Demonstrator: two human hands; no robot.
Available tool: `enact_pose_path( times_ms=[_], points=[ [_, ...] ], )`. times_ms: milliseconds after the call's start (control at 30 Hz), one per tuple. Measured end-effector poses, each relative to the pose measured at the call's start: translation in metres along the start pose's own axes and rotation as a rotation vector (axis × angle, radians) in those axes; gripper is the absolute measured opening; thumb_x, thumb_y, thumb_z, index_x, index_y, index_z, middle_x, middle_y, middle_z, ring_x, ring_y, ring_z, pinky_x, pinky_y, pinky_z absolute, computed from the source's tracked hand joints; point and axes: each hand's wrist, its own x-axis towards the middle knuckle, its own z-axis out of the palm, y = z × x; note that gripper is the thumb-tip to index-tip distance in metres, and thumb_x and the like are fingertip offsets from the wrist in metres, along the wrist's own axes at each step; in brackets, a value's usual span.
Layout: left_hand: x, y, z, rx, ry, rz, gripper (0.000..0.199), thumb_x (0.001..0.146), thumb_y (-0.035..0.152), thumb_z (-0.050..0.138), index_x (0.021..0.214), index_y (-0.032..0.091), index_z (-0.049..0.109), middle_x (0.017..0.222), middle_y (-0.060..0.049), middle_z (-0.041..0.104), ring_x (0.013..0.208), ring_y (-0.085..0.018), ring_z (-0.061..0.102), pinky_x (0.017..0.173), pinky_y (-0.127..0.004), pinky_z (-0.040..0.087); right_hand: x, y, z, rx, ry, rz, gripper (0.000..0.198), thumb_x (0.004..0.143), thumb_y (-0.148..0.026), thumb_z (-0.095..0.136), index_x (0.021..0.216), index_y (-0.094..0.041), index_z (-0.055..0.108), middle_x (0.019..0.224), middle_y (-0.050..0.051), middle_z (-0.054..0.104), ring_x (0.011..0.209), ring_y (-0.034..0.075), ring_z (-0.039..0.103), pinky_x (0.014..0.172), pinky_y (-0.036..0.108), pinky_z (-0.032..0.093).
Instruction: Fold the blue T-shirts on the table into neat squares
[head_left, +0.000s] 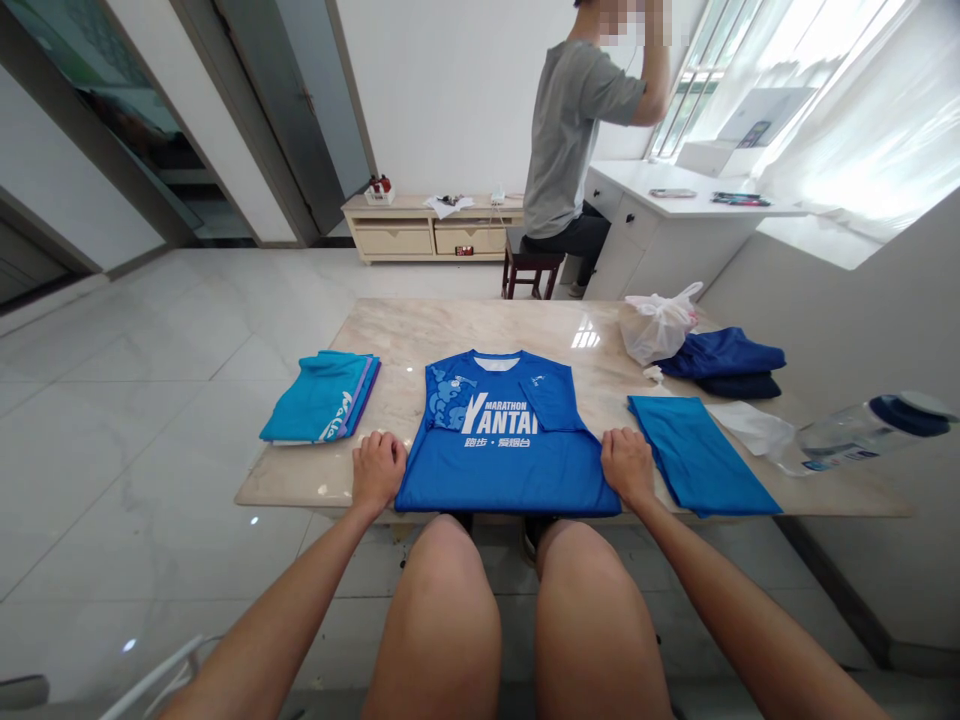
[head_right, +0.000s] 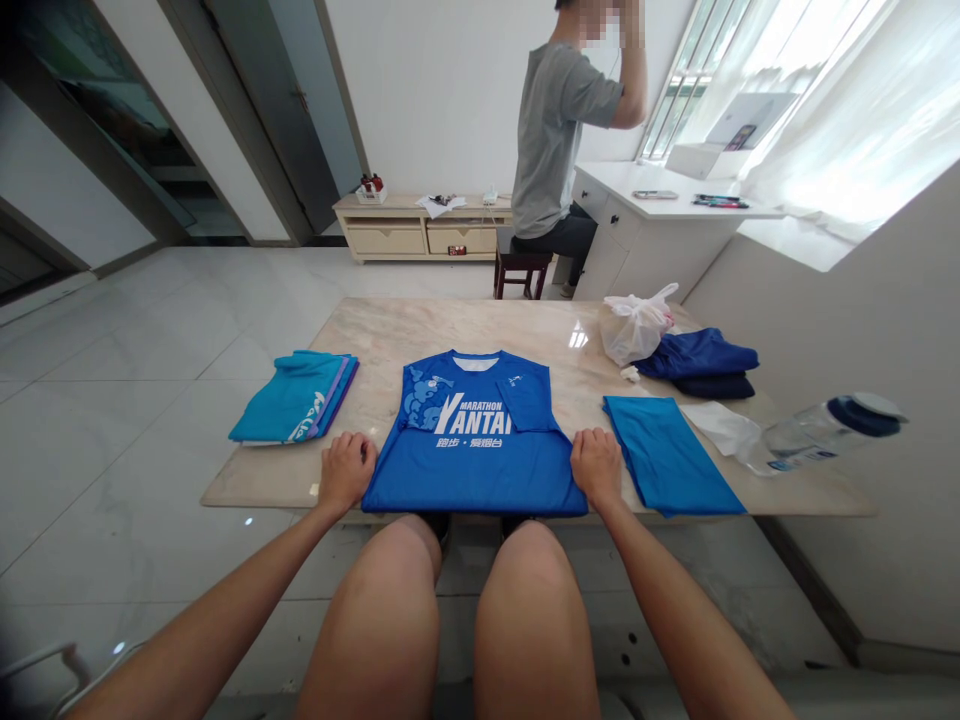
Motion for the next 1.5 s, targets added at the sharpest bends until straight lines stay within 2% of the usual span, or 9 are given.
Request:
enact_pose_path(
  times_ms=[767, 1267, 1333, 1400, 1500],
  points=[
    [0.000, 0.002, -0.002, -0.023, -0.002, -0.007, 0.028, 0.111, 0.030, 0.043, 0.100, 0.022, 0.068, 0.112, -0.016, 0.071, 0.114, -0.036, 0.062, 0.093, -0.046, 0.043, 0.001, 0.001, 0.000, 0.025, -0.017, 0.013, 0.038, 0.116, -0.025, 0.043, 0.090, -0.019, 0.070, 0.103, 0.016, 0.073, 0.100, 0.030, 0.058, 0.080, 0.039, 0.030],
    [-0.002, 0.000, -0.001, -0.034, -0.007, -0.025, 0.030, 0.110, 0.032, 0.040, 0.100, 0.022, 0.067, 0.114, -0.017, 0.071, 0.115, -0.036, 0.064, 0.095, -0.048, 0.046, 0.000, 0.000, -0.004, 0.025, -0.053, 0.031, 0.038, 0.116, -0.025, 0.044, 0.091, -0.017, 0.072, 0.106, 0.018, 0.076, 0.102, 0.030, 0.061, 0.082, 0.039, 0.033],
    [0.007, -0.005, 0.001, -0.098, -0.032, -0.015, 0.030, 0.110, 0.034, 0.040, 0.101, 0.022, 0.066, 0.113, -0.017, 0.072, 0.114, -0.037, 0.065, 0.096, -0.049, 0.048, 0.009, 0.004, -0.003, 0.110, -0.097, 0.062, 0.038, 0.114, -0.026, 0.046, 0.089, -0.017, 0.073, 0.105, 0.019, 0.077, 0.101, 0.030, 0.064, 0.082, 0.039, 0.037],
    [0.029, -0.011, 0.002, -0.235, -0.062, 0.045, 0.028, 0.110, 0.036, 0.040, 0.103, 0.023, 0.064, 0.113, -0.015, 0.073, 0.110, -0.034, 0.068, 0.096, -0.048, 0.051, 0.028, 0.011, -0.003, 0.272, -0.168, 0.127, 0.037, 0.113, -0.028, 0.046, 0.092, -0.018, 0.075, 0.102, 0.017, 0.079, 0.097, 0.029, 0.067, 0.083, 0.038, 0.042],
    [0.090, -0.012, 0.006, -0.469, -0.100, 0.151, 0.020, 0.105, 0.038, 0.049, 0.103, 0.024, 0.063, 0.113, -0.014, 0.073, 0.106, -0.030, 0.070, 0.100, -0.044, 0.055, 0.080, 0.020, -0.002, 0.537, -0.300, 0.250, 0.029, 0.108, -0.027, 0.051, 0.110, -0.017, 0.079, 0.105, 0.013, 0.083, 0.098, 0.027, 0.074, 0.087, 0.035, 0.051]
  ],
)
